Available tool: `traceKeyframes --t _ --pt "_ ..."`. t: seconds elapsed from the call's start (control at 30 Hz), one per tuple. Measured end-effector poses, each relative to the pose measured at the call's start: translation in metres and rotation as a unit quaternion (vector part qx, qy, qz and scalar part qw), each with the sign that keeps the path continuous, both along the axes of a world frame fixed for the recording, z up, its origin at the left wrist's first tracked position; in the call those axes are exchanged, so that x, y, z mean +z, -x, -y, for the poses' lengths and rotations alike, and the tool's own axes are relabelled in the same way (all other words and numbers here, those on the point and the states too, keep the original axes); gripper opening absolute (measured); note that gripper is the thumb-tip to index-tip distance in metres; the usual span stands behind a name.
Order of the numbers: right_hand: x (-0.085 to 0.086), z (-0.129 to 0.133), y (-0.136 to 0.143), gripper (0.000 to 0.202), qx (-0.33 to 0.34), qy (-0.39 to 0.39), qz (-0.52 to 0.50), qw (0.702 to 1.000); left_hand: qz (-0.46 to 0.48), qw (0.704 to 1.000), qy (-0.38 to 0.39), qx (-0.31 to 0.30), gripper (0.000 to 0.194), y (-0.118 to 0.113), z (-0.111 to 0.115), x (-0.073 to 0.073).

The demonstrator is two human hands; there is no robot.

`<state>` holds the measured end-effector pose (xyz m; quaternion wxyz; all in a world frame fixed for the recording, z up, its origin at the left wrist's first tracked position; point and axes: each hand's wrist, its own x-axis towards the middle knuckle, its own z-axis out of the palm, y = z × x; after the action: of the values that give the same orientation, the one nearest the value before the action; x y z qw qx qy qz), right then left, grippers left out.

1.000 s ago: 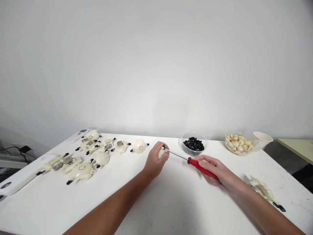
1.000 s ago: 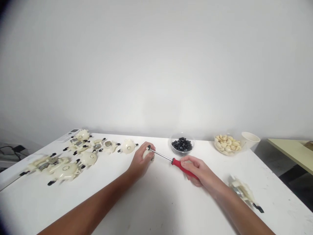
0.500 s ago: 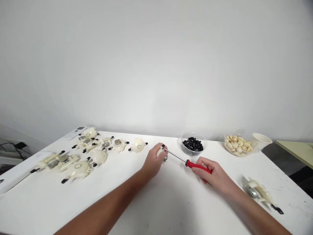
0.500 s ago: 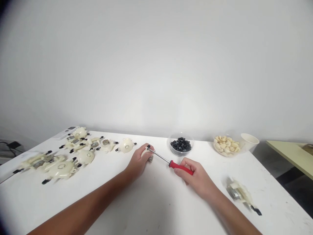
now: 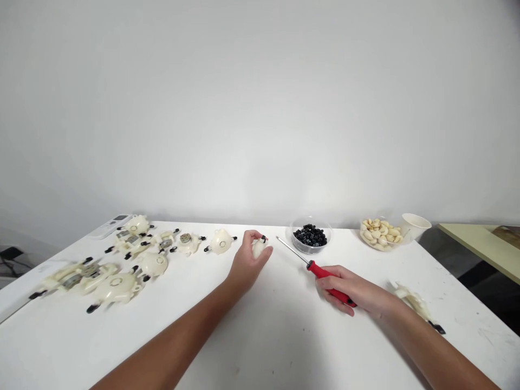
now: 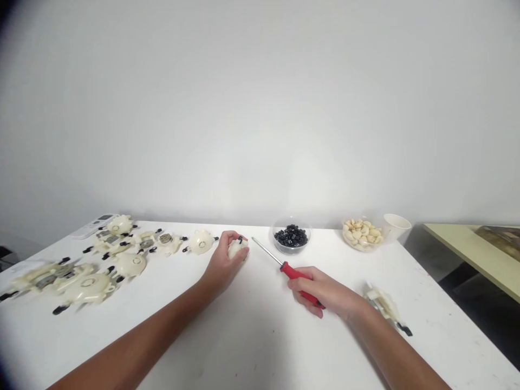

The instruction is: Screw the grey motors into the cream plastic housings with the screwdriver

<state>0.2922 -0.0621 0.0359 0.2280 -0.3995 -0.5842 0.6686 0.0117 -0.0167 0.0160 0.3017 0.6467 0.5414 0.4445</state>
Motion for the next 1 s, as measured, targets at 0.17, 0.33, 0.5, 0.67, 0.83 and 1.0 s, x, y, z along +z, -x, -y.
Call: traceKeyframes --t 0.17,0.33,0.5,0.67,0.83,1.0 --pt "-0.012 0.001 0.006 0.029 -0.09 -0.15 0.098 0.98 -0.089 0.993 -0.008 -0.08 0.037 -0.006 0.014 0.006" --pt "-0.018 0.006 0.025 0.03 -0.107 -0.243 0.038 0.963 -0.159 0.971 -0.049 -0.172 0.047 -0.019 0.028 0.007" --pt "-0.023 0.005 0.033 0.027 -0.117 -0.279 0.059 0.951 -0.157 0.965 -0.001 -0.209 0.05 -0.027 0.031 0.005" --pt "-0.023 0.001 0.028 0.03 -0.134 -0.263 0.089 0.951 -0.169 0.955 -0.012 -0.242 0.052 -0.02 0.027 0.01" --pt "-0.021 -0.001 0.022 0.027 -0.137 -0.267 0.114 0.947 -0.186 0.936 -0.075 -0.288 0.053 -0.014 0.019 0.008" --pt "-0.025 -0.001 0.021 0.03 -0.151 -0.255 0.128 0.947 -0.219 0.926 -0.097 -0.293 0.054 -0.018 0.015 -0.003"
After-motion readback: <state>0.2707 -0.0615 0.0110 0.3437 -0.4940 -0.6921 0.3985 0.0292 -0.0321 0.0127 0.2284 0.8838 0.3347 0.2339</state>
